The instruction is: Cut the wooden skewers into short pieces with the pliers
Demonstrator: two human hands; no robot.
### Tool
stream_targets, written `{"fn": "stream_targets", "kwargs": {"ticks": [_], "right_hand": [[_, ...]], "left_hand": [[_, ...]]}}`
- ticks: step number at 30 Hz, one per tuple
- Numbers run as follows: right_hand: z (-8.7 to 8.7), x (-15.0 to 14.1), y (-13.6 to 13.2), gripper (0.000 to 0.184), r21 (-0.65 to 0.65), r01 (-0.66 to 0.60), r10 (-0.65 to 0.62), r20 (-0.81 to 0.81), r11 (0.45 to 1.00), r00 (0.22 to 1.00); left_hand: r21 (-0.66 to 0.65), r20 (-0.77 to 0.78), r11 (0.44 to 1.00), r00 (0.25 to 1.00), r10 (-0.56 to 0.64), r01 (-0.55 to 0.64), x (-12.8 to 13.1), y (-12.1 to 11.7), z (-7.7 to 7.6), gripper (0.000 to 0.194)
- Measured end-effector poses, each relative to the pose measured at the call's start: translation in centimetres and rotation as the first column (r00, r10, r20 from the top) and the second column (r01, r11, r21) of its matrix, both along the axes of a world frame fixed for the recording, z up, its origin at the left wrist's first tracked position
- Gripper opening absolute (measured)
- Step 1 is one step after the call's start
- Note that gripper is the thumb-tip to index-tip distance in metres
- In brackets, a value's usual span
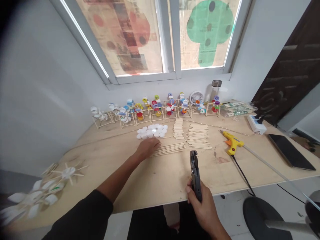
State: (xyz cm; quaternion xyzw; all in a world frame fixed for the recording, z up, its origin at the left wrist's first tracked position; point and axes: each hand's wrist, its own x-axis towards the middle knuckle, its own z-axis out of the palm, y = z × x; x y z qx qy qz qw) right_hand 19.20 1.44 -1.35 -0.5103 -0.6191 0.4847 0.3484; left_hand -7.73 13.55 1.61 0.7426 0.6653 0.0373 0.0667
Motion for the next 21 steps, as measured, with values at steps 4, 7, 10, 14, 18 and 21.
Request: {"fn": "stream_targets", "kwargs": {"ticks": [4, 7, 10, 14, 18, 21], "right_hand": [[-0.1, 0.0, 0.0, 0.035, 0.020, 0.002, -0.003, 0.012, 1.000, 1.000], [0.1, 0.0, -0.1, 0.034, 0.045, -0.011, 0.010, 0.024, 0.999, 1.000], [0.6, -0.2, -0.4, 0.034, 0.054, -0.007, 0.006, 0.033, 0.999, 0.999], [1.3, -0.3, -0.8, 0.034, 0.062, -0.017, 0.014, 0.051, 0.998, 0.999], [1.1, -0.1, -0.8, 0.035, 0.073, -0.030, 0.025, 0.061, 0.997, 0.998], [0.5, 0.1, -0.5, 0.035, 0.086, -0.022, 0.017, 0.054, 0.996, 0.998]], "left_hand": [[-0.032, 0.018, 0.999, 0.999, -0.042, 0.042, 1.0, 0.7, -0.4, 0.015], [-0.040, 0.033, 0.998, 0.998, -0.053, 0.055, 1.7, 1.1, -0.5, 0.016], [-0.029, 0.062, 0.998, 0.996, -0.057, 0.059, 2.1, 1.2, -0.5, 0.018], [0.013, 0.138, 0.999, 0.990, -0.036, 0.035, 1.6, 0.5, -0.2, 0.016], [0.085, 0.264, 0.995, 0.964, 0.033, -0.058, 0.0, -1.0, 0.3, 0.009], [0.146, 0.398, 0.975, 0.912, 0.099, -0.170, -1.1, -2.8, 0.4, 0.010]]}}
